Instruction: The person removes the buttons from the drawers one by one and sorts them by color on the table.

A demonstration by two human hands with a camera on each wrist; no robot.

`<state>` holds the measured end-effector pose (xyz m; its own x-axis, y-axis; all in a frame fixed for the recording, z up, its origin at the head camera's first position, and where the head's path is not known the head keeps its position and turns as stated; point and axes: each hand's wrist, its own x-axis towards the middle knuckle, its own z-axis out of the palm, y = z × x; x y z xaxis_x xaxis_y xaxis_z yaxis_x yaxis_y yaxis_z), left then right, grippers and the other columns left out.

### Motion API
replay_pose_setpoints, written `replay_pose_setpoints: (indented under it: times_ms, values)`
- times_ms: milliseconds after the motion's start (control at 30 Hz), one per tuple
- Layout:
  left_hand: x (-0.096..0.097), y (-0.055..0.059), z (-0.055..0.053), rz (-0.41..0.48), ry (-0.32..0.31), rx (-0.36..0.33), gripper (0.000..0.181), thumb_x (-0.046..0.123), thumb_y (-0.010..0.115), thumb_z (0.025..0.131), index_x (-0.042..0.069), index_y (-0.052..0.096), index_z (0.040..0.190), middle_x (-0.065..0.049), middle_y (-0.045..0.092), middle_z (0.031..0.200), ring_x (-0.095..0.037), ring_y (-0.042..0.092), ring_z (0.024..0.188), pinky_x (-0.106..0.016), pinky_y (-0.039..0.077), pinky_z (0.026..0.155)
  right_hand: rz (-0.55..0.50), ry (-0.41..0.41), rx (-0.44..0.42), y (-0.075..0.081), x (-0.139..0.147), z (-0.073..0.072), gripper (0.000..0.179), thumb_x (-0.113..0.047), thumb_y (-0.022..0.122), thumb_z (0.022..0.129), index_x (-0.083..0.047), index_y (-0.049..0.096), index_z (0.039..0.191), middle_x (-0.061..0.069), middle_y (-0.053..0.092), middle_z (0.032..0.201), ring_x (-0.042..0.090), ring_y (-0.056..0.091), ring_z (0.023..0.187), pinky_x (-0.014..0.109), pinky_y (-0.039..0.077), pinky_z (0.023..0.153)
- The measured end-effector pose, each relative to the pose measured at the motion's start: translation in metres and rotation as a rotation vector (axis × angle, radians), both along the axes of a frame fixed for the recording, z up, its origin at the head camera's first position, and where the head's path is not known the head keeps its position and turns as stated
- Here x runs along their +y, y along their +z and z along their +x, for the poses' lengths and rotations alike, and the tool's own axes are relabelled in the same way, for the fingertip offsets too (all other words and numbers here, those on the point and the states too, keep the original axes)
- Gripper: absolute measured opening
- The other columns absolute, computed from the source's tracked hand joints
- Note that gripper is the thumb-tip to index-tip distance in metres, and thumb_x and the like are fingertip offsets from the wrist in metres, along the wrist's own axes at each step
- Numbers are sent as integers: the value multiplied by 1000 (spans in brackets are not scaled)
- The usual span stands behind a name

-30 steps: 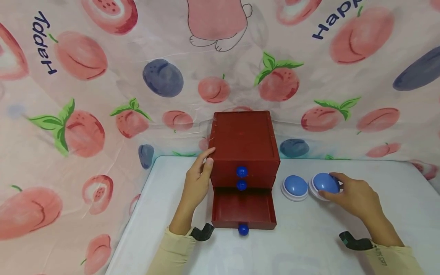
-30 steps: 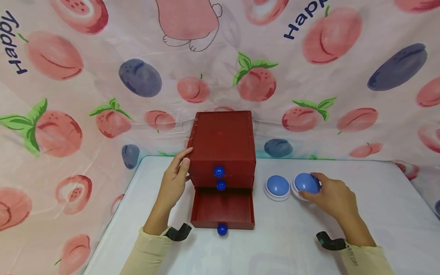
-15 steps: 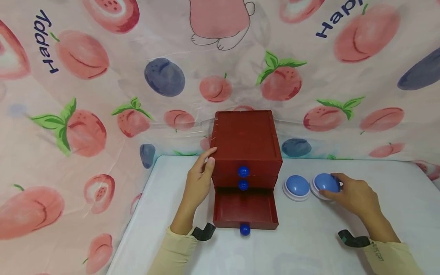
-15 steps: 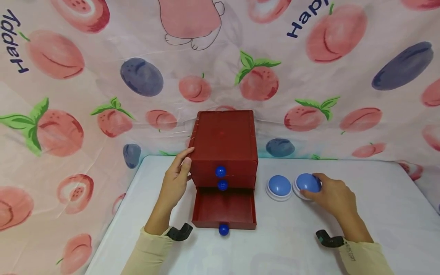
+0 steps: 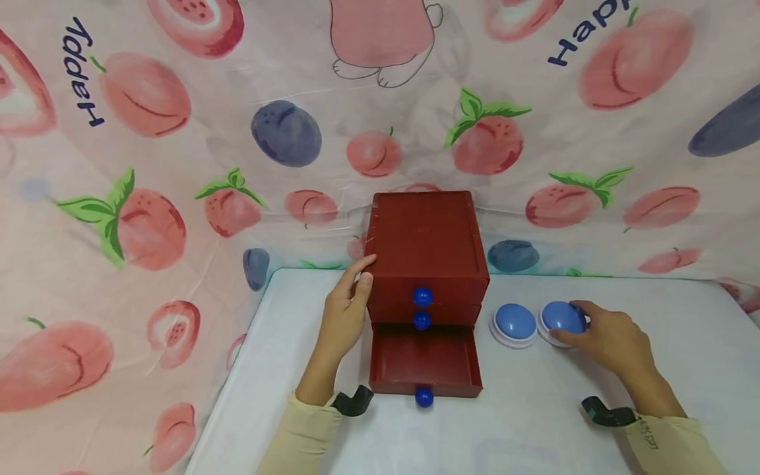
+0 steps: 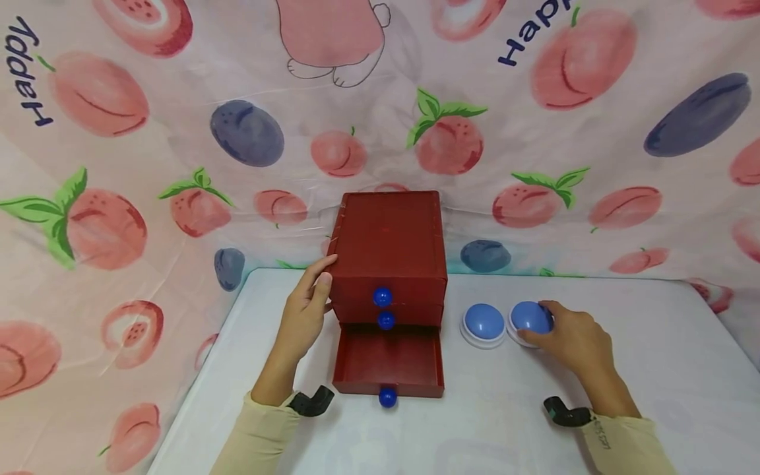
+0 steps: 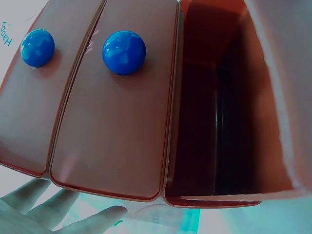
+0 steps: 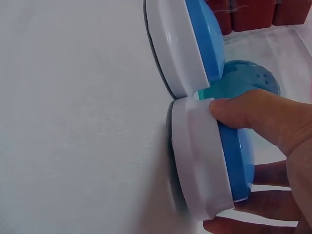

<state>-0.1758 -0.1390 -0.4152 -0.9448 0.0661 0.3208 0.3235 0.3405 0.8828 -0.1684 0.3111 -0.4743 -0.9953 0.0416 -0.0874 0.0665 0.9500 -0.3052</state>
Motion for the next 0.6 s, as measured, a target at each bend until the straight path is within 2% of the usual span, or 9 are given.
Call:
replay_pose_setpoints:
  times_ms: [167,267,600]
  values:
    - [1,1,0,-17,2,-5,37,43,45,109,41,52,145,9,49,154,-24,59,133,-52,46,112,1,-17,-23,-1,1,1,103,-73,75,76,3,50,141,43,57,126,60,60,102,67,52,73]
    - [1,1,1,-14,7,-6,38,42,46,109,39,52,146,6,50,154,-27,60,133,-54,46,111,-2,-16,-36,-2,1,1,104,-74,73,77,4,49,142,44,55,128,61,58,105,69,51,76]
    - [1,1,1,-7,7,-10,39,41,47,108,36,52,147,3,50,155,-29,59,134,-55,47,110,-37,12,-53,-5,4,-2,104,-73,74,78,5,50,142,36,65,111,45,62,92,62,53,73]
